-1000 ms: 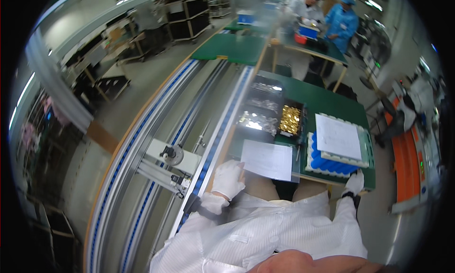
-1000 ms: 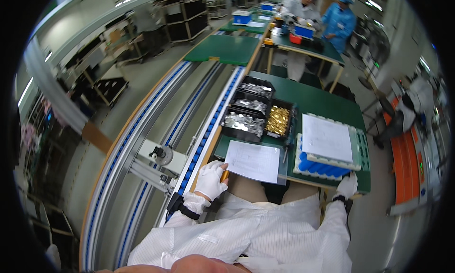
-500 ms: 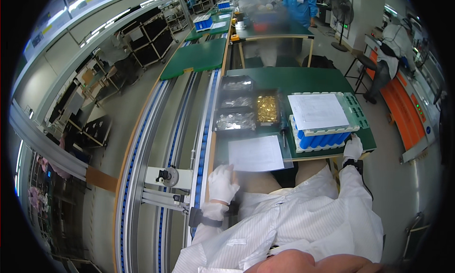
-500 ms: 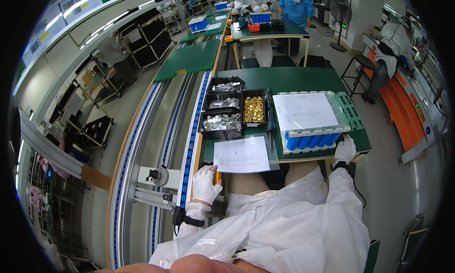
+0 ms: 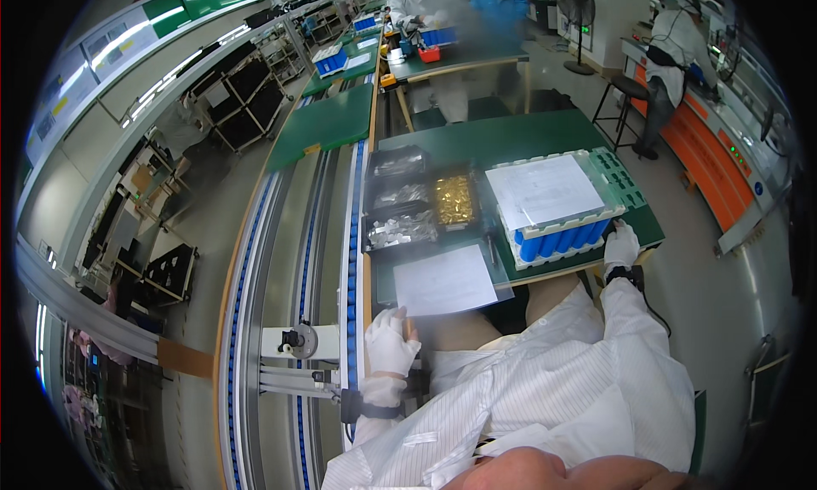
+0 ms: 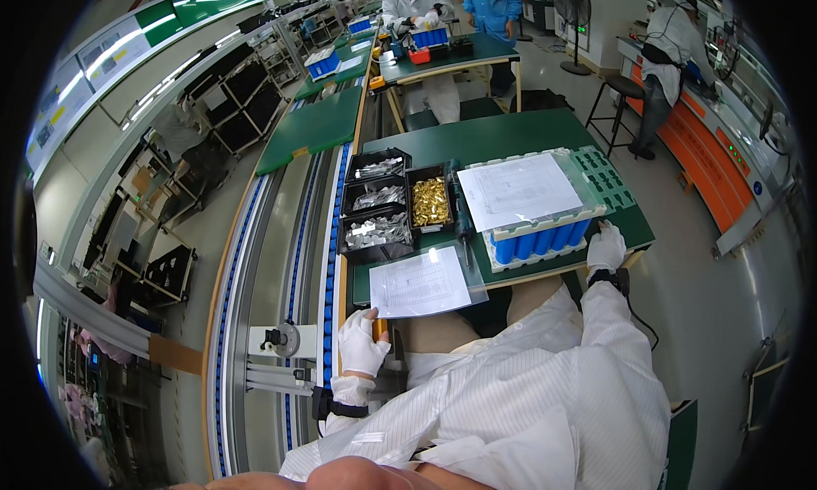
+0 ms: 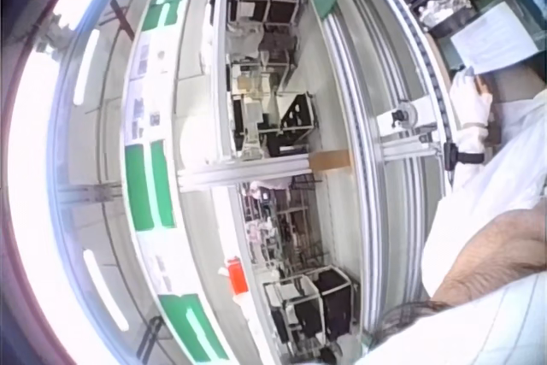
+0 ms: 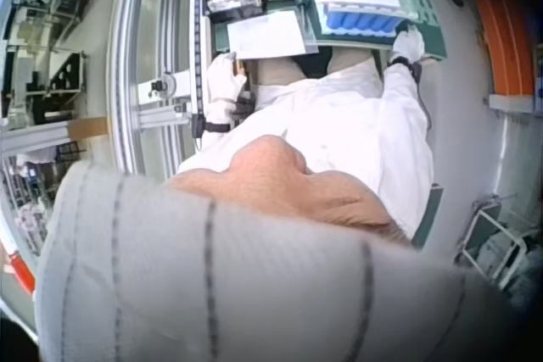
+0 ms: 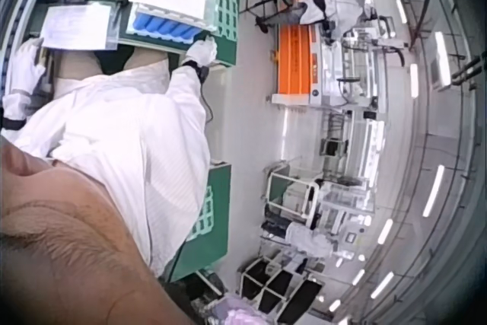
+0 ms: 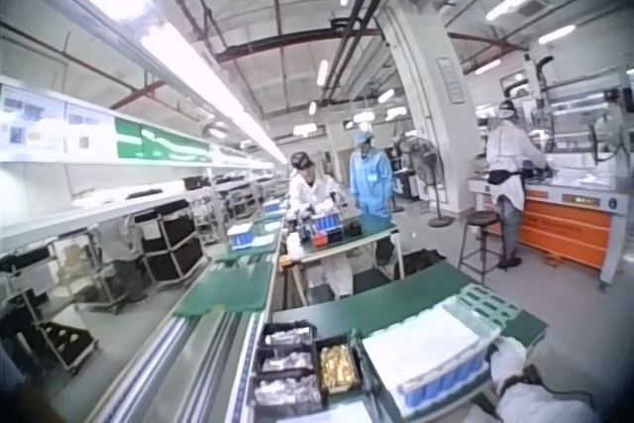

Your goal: The recorder is assembling small electronic components or battery cells on a workstation in a cleanroom environment.

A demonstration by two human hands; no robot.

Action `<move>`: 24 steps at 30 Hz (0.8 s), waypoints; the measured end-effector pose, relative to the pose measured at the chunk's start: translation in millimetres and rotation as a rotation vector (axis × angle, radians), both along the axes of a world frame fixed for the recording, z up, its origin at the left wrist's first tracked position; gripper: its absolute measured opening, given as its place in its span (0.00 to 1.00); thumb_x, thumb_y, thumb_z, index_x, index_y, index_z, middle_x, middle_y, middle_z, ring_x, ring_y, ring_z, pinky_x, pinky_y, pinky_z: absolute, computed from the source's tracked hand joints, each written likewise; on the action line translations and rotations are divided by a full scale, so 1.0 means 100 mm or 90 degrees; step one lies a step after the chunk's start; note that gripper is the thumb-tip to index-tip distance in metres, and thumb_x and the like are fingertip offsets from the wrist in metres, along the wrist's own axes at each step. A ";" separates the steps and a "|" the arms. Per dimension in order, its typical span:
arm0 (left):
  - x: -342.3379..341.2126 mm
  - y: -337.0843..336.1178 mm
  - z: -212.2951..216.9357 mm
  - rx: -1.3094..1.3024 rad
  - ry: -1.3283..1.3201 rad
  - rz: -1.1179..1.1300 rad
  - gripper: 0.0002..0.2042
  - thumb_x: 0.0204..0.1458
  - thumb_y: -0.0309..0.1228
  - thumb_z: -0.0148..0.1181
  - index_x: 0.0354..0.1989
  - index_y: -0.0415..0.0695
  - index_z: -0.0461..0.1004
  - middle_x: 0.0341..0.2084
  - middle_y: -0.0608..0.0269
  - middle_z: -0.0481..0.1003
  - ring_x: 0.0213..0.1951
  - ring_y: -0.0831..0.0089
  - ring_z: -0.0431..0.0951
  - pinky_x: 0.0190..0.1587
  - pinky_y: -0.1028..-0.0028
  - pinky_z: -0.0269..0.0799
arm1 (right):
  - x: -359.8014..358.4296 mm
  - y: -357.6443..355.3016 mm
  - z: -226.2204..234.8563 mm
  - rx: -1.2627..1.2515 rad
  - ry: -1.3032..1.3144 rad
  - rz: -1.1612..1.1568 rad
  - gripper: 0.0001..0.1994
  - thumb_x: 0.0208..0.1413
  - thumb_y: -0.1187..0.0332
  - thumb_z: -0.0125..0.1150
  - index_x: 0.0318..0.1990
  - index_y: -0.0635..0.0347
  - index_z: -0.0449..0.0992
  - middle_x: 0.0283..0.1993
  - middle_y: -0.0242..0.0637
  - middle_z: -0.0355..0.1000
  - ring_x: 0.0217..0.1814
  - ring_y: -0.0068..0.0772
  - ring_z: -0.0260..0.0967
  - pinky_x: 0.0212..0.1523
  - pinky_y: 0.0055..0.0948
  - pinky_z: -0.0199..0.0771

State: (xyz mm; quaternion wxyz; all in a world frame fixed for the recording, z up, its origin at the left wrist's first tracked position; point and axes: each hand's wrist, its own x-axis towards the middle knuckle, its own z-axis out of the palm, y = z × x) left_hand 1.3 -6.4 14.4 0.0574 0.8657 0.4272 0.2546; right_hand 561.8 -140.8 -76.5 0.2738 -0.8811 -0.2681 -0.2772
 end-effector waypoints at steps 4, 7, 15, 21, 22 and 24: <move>0.00 -0.01 0.02 -0.005 0.009 -0.005 0.25 0.44 0.31 0.69 0.53 0.42 0.75 0.50 0.52 0.76 0.56 0.53 0.73 0.60 0.56 0.65 | -0.03 0.02 0.03 0.006 -0.001 -0.002 0.15 0.54 0.67 0.59 0.49 0.50 0.81 0.49 0.31 0.76 0.52 0.41 0.72 0.57 0.39 0.70; 0.00 -0.01 0.03 -0.022 0.004 -0.002 0.24 0.44 0.31 0.68 0.53 0.42 0.75 0.50 0.52 0.76 0.57 0.53 0.72 0.60 0.55 0.65 | -0.06 0.02 0.05 0.010 0.002 0.002 0.15 0.53 0.67 0.59 0.49 0.50 0.81 0.49 0.31 0.76 0.52 0.40 0.72 0.56 0.39 0.70; 0.01 -0.02 0.04 -0.022 0.002 -0.001 0.25 0.43 0.30 0.69 0.53 0.42 0.75 0.50 0.52 0.76 0.57 0.52 0.72 0.61 0.55 0.64 | -0.03 0.01 0.01 0.004 0.005 -0.005 0.15 0.53 0.66 0.60 0.49 0.49 0.81 0.51 0.29 0.76 0.53 0.38 0.72 0.58 0.39 0.69; 0.00 -0.01 0.03 -0.019 0.003 -0.004 0.25 0.43 0.30 0.69 0.53 0.42 0.74 0.50 0.52 0.76 0.57 0.52 0.72 0.60 0.55 0.64 | -0.05 0.00 0.03 -0.001 0.018 -0.010 0.14 0.54 0.66 0.58 0.48 0.49 0.81 0.52 0.29 0.76 0.54 0.38 0.72 0.59 0.39 0.68; 0.00 -0.01 0.03 -0.018 0.003 -0.005 0.25 0.43 0.30 0.69 0.53 0.42 0.74 0.50 0.52 0.76 0.57 0.52 0.72 0.60 0.55 0.64 | -0.05 0.00 0.03 -0.003 0.013 -0.011 0.14 0.54 0.65 0.58 0.48 0.49 0.81 0.53 0.29 0.76 0.55 0.39 0.72 0.59 0.39 0.68; 0.00 -0.01 0.02 -0.018 0.000 -0.007 0.25 0.43 0.30 0.69 0.53 0.42 0.75 0.50 0.52 0.76 0.57 0.52 0.72 0.60 0.54 0.65 | -0.08 0.01 0.06 -0.005 0.010 -0.012 0.14 0.54 0.65 0.58 0.48 0.49 0.81 0.53 0.29 0.76 0.55 0.39 0.71 0.59 0.39 0.68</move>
